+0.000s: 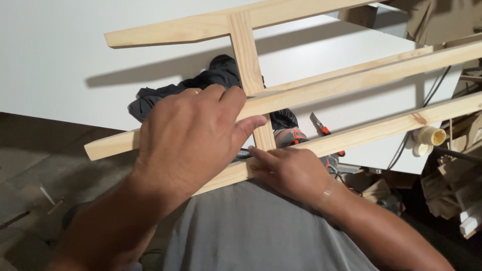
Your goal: Sanding and cleaning a wooden frame structure in a workshop.
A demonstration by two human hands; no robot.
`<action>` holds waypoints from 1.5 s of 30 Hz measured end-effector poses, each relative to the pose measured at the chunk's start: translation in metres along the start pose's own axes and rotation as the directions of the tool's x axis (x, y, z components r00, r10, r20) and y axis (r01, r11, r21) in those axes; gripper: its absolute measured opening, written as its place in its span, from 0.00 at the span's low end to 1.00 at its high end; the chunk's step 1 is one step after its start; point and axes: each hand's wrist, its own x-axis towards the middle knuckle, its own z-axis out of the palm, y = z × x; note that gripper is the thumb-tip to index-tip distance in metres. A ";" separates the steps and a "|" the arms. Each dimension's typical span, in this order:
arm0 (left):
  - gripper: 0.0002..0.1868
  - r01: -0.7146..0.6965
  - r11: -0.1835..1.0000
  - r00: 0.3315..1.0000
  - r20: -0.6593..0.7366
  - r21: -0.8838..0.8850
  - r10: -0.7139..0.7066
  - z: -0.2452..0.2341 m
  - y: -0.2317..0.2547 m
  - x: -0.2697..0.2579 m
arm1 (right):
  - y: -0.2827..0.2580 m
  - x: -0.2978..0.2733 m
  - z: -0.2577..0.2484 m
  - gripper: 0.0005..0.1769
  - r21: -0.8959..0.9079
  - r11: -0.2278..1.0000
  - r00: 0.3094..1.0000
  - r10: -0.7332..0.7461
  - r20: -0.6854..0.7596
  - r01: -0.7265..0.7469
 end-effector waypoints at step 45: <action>0.29 0.022 1.000 0.994 -0.104 0.018 -0.021 0.001 0.019 -0.015 | 0.013 -0.029 0.001 0.31 -0.230 0.933 0.942 0.310 0.128 -0.276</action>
